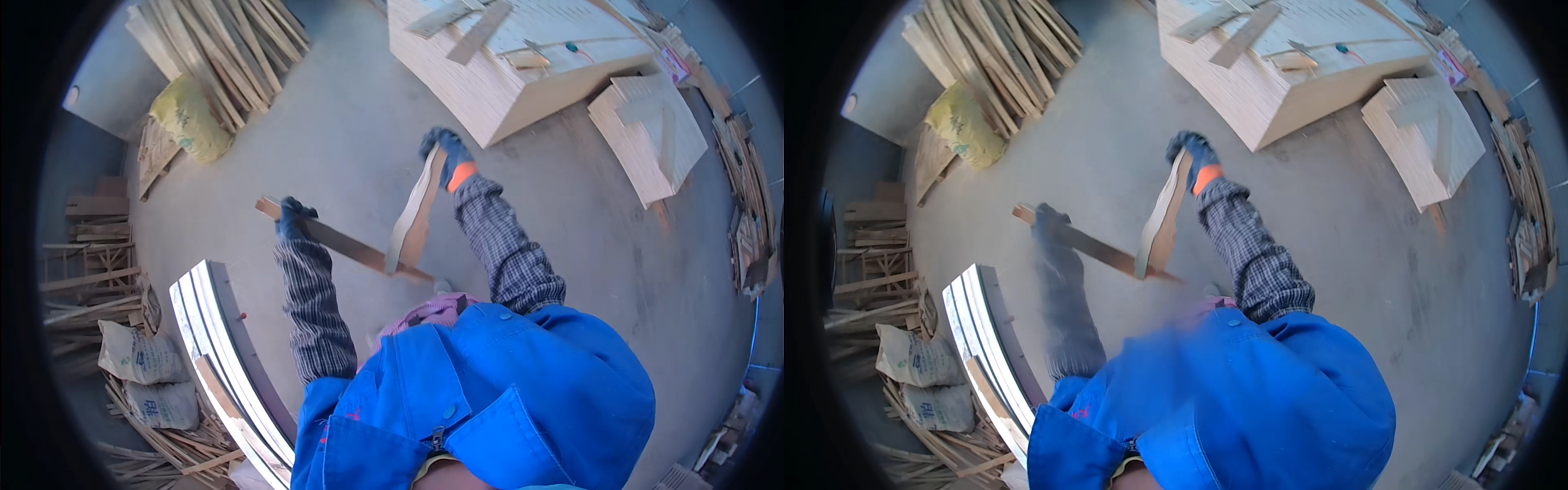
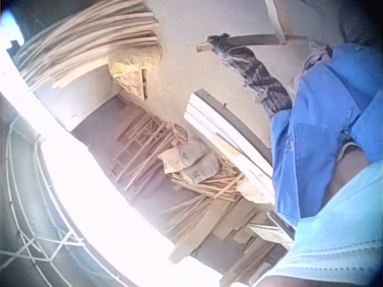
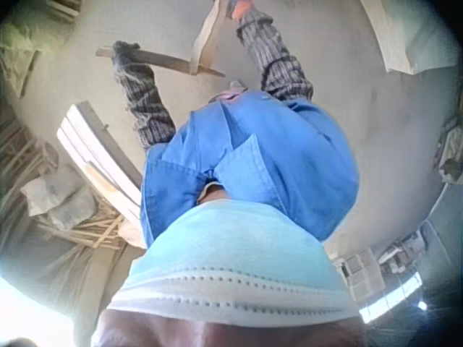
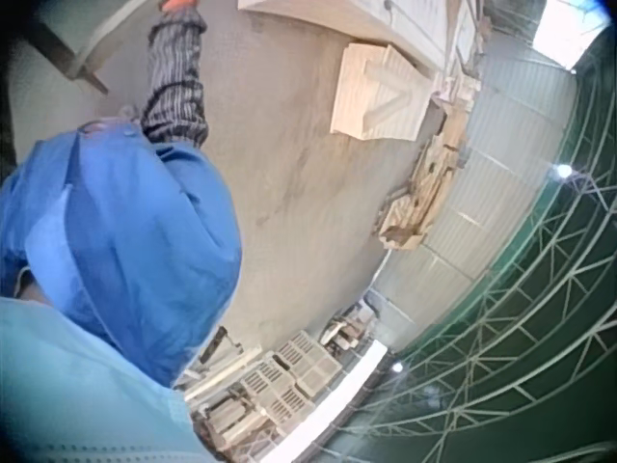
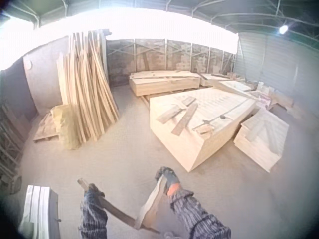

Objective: The person uses a push stick to feed wooden planks through a table saw, cutting them into smaller pieces. The cut pieces are collected and placed into a bag. The person also moves around the workshop to retrieve and position additional planks.

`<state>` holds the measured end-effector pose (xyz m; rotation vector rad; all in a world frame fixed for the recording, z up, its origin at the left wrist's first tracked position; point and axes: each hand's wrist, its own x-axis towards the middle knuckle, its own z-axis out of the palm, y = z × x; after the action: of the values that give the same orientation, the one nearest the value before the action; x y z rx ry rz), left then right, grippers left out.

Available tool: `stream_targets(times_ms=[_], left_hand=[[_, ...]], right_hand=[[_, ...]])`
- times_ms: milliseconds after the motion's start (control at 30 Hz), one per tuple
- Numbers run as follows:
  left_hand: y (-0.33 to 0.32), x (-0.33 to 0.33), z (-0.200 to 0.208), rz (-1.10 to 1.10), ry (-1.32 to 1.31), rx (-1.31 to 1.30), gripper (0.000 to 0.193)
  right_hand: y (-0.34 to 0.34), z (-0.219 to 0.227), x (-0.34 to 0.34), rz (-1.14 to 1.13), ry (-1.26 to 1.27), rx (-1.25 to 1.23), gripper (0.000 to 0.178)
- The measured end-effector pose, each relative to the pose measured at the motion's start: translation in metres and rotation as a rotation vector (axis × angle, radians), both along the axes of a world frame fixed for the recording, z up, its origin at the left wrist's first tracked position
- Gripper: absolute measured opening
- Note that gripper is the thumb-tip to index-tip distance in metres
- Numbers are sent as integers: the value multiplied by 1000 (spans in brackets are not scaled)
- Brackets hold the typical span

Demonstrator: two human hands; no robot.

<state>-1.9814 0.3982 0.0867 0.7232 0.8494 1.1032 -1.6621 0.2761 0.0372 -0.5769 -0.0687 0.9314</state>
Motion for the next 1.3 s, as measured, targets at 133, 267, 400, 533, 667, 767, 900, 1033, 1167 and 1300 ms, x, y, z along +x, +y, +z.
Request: stream_targets(times_ms=[133, 267, 400, 533, 667, 767, 900, 1033, 1167, 1300], left_hand=[[40, 97, -20, 79, -162, -122, 14], [45, 211, -17, -8, -394, -188, 16], [73, 240, -26, -82, -459, -209, 16], [114, 275, -55, -155, -527, -239, 15], [138, 300, -74, -187, -441, -282, 14], [152, 294, -96, -286, -473, -277, 14], [143, 271, -96, -290, -446, -289, 15], [141, 224, -105, -229, -523, -233, 16], [85, 132, -88, -99, -668, -288, 19], [34, 36, -87, 147, -559, -214, 17]], right_hand=[[-32, -4, 122, -61, -24, 289, 24], [-85, 6, 246, -173, -130, 240, 29], [-115, 40, 259, -482, -54, 43, 21], [-149, 37, 302, -649, -59, 74, 16], [-167, 44, 327, -769, -111, 96, 11], [-167, 37, 330, -853, -152, 89, 11], [-163, 11, 339, -846, 57, 65, 11], [-148, 17, 365, -825, 22, 132, 14], [-147, 22, 355, -806, 66, 58, 16], [-112, 35, 331, -734, 172, -19, 19]])
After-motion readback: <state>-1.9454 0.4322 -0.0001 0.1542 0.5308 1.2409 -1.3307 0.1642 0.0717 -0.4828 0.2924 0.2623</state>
